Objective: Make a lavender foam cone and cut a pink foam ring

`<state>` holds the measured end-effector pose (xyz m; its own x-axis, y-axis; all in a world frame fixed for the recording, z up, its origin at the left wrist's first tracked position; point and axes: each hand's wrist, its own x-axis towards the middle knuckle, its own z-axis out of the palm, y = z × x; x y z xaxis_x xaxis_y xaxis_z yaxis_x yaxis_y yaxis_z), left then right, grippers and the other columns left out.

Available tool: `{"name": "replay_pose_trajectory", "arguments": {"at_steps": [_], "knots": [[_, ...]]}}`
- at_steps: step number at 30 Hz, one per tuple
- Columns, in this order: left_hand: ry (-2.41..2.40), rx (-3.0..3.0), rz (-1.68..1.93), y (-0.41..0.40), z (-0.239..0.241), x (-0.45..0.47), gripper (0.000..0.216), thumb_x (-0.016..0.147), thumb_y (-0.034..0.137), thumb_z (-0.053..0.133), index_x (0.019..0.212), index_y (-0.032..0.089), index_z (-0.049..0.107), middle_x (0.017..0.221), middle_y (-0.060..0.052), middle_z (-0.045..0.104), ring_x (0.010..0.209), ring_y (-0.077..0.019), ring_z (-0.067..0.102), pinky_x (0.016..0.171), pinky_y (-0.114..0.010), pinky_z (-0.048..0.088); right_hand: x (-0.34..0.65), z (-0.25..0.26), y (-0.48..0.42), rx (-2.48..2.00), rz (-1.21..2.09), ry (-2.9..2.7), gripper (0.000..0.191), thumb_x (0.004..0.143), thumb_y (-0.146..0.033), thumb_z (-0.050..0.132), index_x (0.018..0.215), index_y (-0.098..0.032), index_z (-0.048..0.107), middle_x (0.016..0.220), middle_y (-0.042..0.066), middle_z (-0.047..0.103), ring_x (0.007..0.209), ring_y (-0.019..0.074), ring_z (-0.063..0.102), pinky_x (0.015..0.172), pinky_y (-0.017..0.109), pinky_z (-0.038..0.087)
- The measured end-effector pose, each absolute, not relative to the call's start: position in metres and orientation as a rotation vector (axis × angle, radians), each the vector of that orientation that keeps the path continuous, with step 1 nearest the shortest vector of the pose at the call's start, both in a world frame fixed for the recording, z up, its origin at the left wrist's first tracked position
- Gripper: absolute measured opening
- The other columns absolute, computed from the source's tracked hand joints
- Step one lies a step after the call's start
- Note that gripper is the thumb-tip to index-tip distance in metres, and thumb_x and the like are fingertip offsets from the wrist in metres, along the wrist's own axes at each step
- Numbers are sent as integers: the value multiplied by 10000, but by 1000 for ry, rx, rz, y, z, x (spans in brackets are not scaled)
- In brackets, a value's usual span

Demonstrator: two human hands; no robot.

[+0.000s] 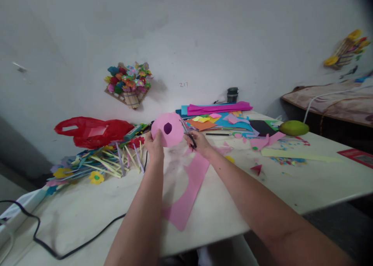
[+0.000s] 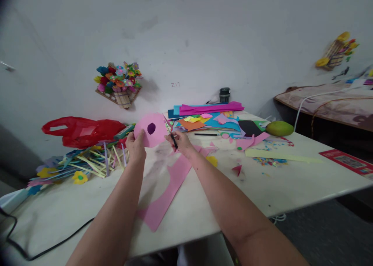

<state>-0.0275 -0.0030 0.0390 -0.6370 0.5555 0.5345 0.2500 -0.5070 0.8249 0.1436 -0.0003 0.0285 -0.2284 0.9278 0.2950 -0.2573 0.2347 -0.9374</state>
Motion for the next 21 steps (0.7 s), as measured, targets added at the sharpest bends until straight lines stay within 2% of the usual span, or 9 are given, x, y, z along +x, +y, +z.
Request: {"name": "replay_pose_trajectory", "arguments": {"at_steps": [10,15,21], "knots": [[1424,1236,2276,-6,41,-28,320,658,477,624,684,194,477,666,25,461,653,-130,461,627,-275,388,143,34,-7,-718,1323,-1253,321,661,-414,732,711,-188,511,440,-85,484,315,53,416,299,164,309],[1390,1171,2287,-7,42,-30,321,646,448,626,652,204,417,619,54,403,579,-98,392,577,-259,354,148,32,1,-818,1273,-1100,327,762,-477,659,785,-196,493,484,-59,532,336,85,493,257,165,256],[1448,1226,2250,-3,40,-33,323,668,466,630,660,199,448,636,41,429,629,-121,447,608,-269,386,157,24,10,-995,1513,-1079,423,813,-608,544,846,-187,508,539,9,616,383,123,568,270,173,300]]}}
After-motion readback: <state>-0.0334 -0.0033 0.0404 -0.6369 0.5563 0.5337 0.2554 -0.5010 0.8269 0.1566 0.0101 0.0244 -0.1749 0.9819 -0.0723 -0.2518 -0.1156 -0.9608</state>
